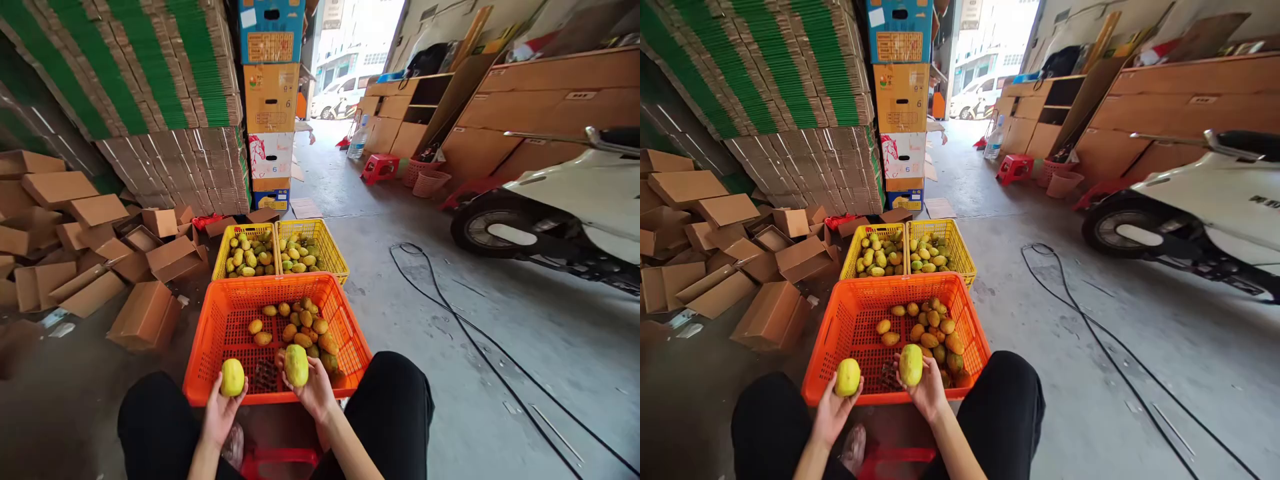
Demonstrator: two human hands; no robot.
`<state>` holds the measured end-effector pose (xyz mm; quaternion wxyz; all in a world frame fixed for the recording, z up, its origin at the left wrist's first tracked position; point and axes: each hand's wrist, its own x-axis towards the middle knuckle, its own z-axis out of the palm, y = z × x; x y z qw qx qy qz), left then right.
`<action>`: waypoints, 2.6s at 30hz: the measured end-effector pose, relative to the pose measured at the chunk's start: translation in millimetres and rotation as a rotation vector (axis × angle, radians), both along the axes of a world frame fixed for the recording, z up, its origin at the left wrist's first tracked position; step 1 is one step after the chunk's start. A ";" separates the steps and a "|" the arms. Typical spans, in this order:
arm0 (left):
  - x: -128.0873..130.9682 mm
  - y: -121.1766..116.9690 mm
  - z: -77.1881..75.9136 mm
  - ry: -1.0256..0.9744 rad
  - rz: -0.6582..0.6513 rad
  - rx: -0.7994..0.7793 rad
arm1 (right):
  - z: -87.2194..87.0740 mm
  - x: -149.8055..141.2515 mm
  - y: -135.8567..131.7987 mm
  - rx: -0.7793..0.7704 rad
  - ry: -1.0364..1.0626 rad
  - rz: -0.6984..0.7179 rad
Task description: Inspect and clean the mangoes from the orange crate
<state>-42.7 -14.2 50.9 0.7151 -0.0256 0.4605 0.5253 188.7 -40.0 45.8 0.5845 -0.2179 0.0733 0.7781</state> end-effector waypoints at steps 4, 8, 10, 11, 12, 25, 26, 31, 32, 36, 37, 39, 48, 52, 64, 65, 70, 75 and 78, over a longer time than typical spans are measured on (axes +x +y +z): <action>12.8 -0.8 -13.3 -0.043 0.026 -0.028 | -3.0 -0.3 12.7 -0.023 -0.053 -0.070; 19.8 5.0 -17.5 -0.043 -0.008 -0.015 | -25.0 2.2 6.7 -0.100 -0.117 -0.069; 21.8 2.9 -21.3 -0.019 -0.044 -0.025 | -35.3 -0.3 4.3 -0.101 -0.147 -0.028; 22.6 1.3 -23.5 -0.007 -0.064 -0.031 | -39.3 -2.7 3.9 -0.103 -0.160 0.000; 23.1 -0.2 -25.6 0.002 -0.084 -0.034 | -42.7 -5.7 4.0 -0.109 -0.174 0.023; 25.5 1.3 -33.9 0.163 -0.123 -0.063 | -34.3 -16.7 17.1 -0.161 -0.105 -0.001; 26.7 0.9 -34.5 0.179 -0.108 -0.062 | -33.1 -16.4 17.3 -0.150 -0.106 0.000; 31.3 2.2 -39.3 0.225 -0.092 -0.045 | -29.7 -19.5 16.7 -0.206 -0.177 0.001; 31.7 2.8 -39.9 0.229 -0.090 -0.052 | -29.3 -20.4 16.4 -0.235 -0.180 -0.005; 31.9 4.6 -39.3 0.224 -0.085 -0.085 | -30.8 -21.6 13.6 -0.262 -0.181 -0.030; 31.7 5.2 -38.6 0.214 -0.095 -0.086 | -32.6 -21.3 12.7 -0.253 -0.189 -0.022; 31.4 7.1 -37.0 0.193 -0.108 -0.099 | -38.5 -20.3 11.3 -0.238 -0.218 0.010; 40.0 19.7 -33.7 0.188 -0.039 -0.165 | -50.1 -17.0 1.1 -0.290 -0.334 -0.077; 45.5 24.3 -29.5 0.223 -0.043 -0.204 | -41.3 -22.6 -7.8 -0.347 -0.332 -0.207; 62.0 19.2 -42.9 0.182 -0.111 -0.097 | -28.3 0.8 -8.9 -0.180 -0.191 -0.213; 62.8 16.9 -44.5 0.168 -0.123 -0.061 | -30.3 1.3 -4.1 -0.188 -0.172 -0.219; 66.8 10.6 -47.1 0.120 -0.228 0.028 | -46.3 -0.7 9.9 -0.201 -0.134 -0.159; 68.6 12.8 -43.9 0.162 -0.247 0.013 | -47.7 -6.8 6.8 -0.145 -0.162 -0.034; 66.3 13.5 -44.3 0.072 -0.181 -0.049 | -44.9 -10.0 6.0 -0.108 -0.126 -0.019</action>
